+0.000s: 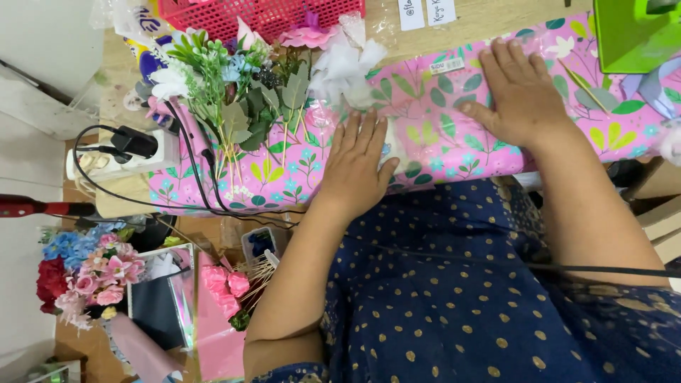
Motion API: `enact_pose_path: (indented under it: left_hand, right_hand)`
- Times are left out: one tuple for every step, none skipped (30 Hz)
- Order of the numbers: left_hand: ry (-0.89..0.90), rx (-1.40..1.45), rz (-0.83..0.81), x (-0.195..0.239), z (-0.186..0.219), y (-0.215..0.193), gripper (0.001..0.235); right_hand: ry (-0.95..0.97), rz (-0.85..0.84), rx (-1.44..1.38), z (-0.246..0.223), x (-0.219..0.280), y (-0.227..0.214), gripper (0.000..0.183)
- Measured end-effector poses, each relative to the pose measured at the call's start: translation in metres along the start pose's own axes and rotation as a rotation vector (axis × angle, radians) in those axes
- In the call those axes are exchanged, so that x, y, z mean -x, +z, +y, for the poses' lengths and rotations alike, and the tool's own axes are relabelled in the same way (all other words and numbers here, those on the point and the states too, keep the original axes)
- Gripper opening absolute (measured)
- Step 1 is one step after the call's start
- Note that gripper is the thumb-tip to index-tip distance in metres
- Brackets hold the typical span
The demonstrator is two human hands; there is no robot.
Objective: The person is organizing and inspecting sheets of stickers by taking them out of a plastic bag and putting them back in.
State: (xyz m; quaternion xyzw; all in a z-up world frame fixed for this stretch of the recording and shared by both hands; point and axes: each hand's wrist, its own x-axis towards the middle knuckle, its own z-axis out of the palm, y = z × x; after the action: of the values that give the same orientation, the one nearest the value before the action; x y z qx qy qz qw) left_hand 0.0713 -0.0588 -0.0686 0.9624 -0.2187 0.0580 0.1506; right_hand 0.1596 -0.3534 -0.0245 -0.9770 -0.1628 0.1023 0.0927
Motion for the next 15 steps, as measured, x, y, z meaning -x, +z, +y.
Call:
enact_pose_path:
  left_hand:
    - [-0.019,0.011,-0.056,0.000,0.001,-0.004,0.069]
    - [-0.036,0.026,-0.112,-0.001,0.003,-0.007,0.069]
    - [-0.033,0.027,-0.110,-0.003,0.002,-0.005,0.069]
    - [-0.029,0.019,-0.101,-0.002,0.001,-0.003,0.069]
    - [-0.026,0.012,-0.092,-0.002,0.000,-0.001,0.069]
    - [-0.025,0.011,-0.091,-0.003,0.001,-0.004,0.069]
    - [-0.041,0.023,-0.151,-0.004,0.002,-0.008,0.070]
    - [-0.058,0.036,-0.209,-0.006,0.003,-0.011,0.070]
    - [-0.056,0.037,-0.206,-0.007,0.002,-0.010,0.070]
    - [-0.053,0.026,-0.212,-0.007,0.001,-0.008,0.070]
    - [-0.051,0.015,-0.217,-0.006,0.000,-0.005,0.070]
    - [-0.051,0.019,-0.227,-0.006,0.002,-0.006,0.070]
    - [-0.049,0.020,-0.203,-0.005,0.003,-0.008,0.070]
    - [-0.048,0.017,-0.173,-0.006,0.003,-0.010,0.069]
    - [-0.049,0.019,-0.177,-0.004,0.003,-0.008,0.069]
  right_hand:
    - [-0.017,0.067,-0.009,0.013,-0.002,0.006,0.099]
    - [-0.031,0.134,-0.015,0.028,-0.003,0.012,0.100]
    - [-0.028,0.136,-0.013,0.027,-0.001,0.005,0.100]
    - [0.029,0.115,-0.023,0.026,0.002,-0.002,0.099]
    - [0.086,0.095,-0.034,0.025,0.004,-0.008,0.098]
    - [0.087,0.097,-0.033,0.020,0.005,-0.008,0.098]
    - [0.124,0.130,-0.003,0.016,0.006,-0.008,0.107]
    - [0.163,0.164,0.029,0.012,0.006,-0.009,0.116]
    - [0.164,0.166,0.032,-0.015,0.013,-0.021,0.116]
    - [0.104,0.096,-0.030,-0.043,0.020,-0.032,0.109]
    - [0.043,0.027,-0.091,-0.070,0.027,-0.042,0.104]
    - [0.048,0.017,-0.096,-0.080,0.025,-0.033,0.104]
    - [-0.112,0.016,-0.060,-0.090,0.023,-0.024,0.105]
    - [-0.277,0.018,-0.024,-0.101,0.019,-0.016,0.108]
    - [-0.276,0.014,-0.027,-0.099,0.013,0.000,0.108]
